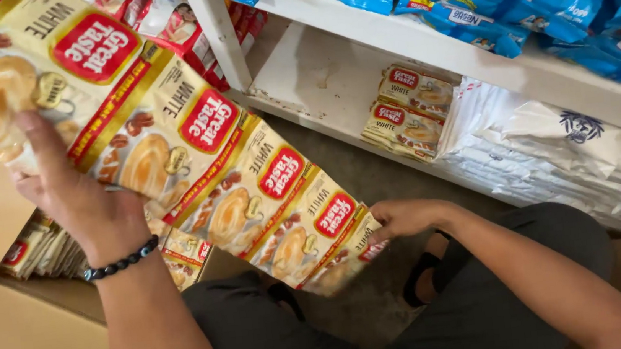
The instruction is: Stocking shelves with various grocery items from a cardboard box.
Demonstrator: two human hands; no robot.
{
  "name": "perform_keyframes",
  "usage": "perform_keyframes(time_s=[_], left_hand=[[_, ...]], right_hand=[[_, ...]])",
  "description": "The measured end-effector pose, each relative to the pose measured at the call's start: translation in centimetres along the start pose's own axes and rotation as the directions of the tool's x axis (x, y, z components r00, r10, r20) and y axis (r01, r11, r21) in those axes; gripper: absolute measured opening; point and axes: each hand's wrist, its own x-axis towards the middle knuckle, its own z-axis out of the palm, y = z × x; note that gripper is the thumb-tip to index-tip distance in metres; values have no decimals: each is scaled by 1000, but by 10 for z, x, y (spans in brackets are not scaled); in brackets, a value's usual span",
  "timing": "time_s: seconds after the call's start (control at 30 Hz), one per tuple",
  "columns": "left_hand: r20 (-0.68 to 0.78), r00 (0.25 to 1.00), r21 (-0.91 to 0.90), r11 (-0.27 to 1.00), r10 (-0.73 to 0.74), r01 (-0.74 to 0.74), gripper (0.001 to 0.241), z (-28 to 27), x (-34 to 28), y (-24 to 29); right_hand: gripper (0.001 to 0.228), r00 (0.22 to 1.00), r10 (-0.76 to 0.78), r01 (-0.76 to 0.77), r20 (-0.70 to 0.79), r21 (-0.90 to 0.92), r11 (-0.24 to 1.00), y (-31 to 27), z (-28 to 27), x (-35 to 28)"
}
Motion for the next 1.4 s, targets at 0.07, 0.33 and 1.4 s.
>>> perform_keyframes(time_s=[0.07,0.33,1.4], left_hand=[[-17,999,58,998,40,-39,57,-6,2,-4],[-91,989,143,981,-120,133,60,-26,5,-38],[290,647,299,709,-706,639,65,75,-131,-105]], right_hand=[[45,979,175,-184,-100,-86,979,-15,2,-4],[59,915,-49,86,-400,75,993,-98,-2,-86],[47,184,-431,698,-883,-192,690,-176,-3,-43]])
